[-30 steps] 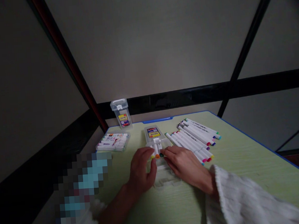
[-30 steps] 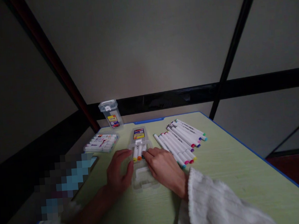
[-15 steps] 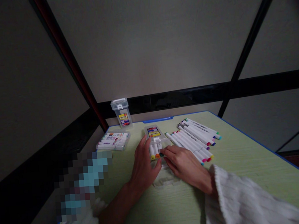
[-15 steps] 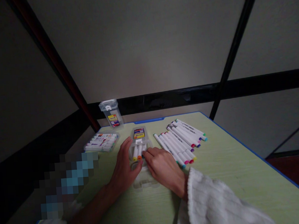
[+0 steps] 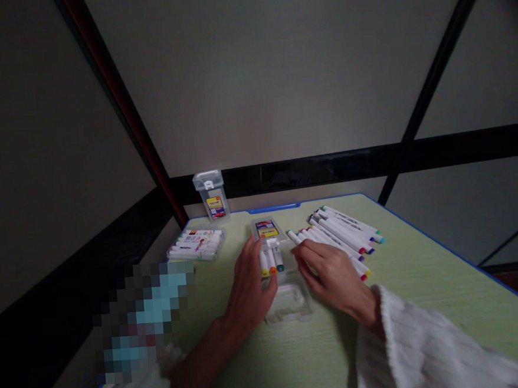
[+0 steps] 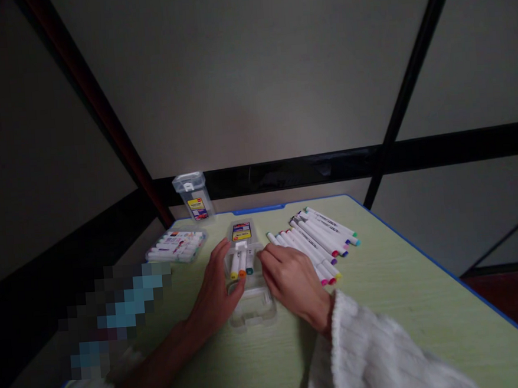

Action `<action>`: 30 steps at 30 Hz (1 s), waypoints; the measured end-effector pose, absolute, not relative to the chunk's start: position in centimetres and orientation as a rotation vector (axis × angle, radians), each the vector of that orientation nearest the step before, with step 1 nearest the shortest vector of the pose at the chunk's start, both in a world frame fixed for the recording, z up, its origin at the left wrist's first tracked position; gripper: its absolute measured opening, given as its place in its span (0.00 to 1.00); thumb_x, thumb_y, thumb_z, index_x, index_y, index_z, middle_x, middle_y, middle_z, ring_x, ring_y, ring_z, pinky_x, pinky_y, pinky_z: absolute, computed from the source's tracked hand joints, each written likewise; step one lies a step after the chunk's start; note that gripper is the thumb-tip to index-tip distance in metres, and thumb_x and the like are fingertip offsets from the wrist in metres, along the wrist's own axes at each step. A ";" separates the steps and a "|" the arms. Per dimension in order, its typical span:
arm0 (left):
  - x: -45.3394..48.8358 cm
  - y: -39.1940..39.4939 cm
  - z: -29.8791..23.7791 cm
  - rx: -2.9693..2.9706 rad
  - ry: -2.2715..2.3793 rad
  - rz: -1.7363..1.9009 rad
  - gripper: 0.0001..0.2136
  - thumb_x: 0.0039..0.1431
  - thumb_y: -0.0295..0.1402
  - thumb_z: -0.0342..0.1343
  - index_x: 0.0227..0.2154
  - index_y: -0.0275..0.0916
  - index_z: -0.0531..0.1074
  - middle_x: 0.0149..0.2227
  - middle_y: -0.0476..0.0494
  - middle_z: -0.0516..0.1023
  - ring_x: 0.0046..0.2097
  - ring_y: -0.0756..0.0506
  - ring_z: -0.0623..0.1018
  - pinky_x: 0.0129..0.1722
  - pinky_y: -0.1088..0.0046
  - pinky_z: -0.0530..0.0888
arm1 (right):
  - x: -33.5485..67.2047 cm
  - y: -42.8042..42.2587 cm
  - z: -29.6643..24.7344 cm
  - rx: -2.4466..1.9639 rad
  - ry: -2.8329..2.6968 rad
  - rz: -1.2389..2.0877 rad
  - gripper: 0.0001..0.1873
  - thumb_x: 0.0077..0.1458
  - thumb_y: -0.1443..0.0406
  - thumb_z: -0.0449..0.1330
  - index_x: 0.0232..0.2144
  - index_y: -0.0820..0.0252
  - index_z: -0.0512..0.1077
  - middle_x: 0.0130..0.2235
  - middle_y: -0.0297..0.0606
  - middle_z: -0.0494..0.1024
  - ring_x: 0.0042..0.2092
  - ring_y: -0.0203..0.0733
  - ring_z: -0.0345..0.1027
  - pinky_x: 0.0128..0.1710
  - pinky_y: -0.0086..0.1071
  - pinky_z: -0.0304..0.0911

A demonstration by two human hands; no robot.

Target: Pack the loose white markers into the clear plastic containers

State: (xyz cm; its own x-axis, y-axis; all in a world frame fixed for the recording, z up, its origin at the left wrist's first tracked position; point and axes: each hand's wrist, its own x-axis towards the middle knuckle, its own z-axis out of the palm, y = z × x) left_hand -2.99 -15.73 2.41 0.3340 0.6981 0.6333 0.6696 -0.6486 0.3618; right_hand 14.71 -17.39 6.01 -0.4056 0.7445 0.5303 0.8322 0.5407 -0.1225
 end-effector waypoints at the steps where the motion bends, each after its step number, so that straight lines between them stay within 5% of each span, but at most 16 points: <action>1: -3.0 -15.7 2.5 2.531 1.301 1.229 0.29 0.52 0.25 0.48 0.56 0.40 0.44 0.57 0.34 0.52 0.59 0.38 0.54 0.56 0.54 0.57 | 15.0 -17.2 6.2 -1.379 -2.220 -0.239 0.10 0.54 0.70 0.46 0.30 0.61 0.67 0.30 0.39 0.71 0.30 0.40 0.65 0.28 0.30 0.55; 9: -3.0 -15.8 2.6 2.525 1.306 1.200 0.29 0.53 0.25 0.48 0.56 0.39 0.44 0.58 0.34 0.51 0.60 0.39 0.53 0.57 0.54 0.56 | 17.4 -15.8 6.4 -1.990 -2.229 -0.180 0.07 0.53 0.68 0.50 0.30 0.59 0.68 0.33 0.41 0.75 0.32 0.44 0.70 0.23 0.29 0.50; 30: -3.6 -15.1 2.3 2.512 1.436 1.171 0.27 0.52 0.27 0.50 0.54 0.39 0.48 0.57 0.33 0.52 0.59 0.39 0.54 0.55 0.55 0.57 | 19.7 -15.3 6.2 -2.198 -2.162 0.019 0.07 0.50 0.66 0.51 0.29 0.58 0.69 0.34 0.42 0.74 0.34 0.45 0.69 0.24 0.29 0.49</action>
State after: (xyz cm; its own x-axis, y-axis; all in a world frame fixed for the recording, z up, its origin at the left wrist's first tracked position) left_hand -3.58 -15.06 2.34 0.2955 0.7478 0.5946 0.7329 -0.5766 0.3610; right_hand 19.66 -15.28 6.17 0.0172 0.9993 0.0320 0.9986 -0.0155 -0.0505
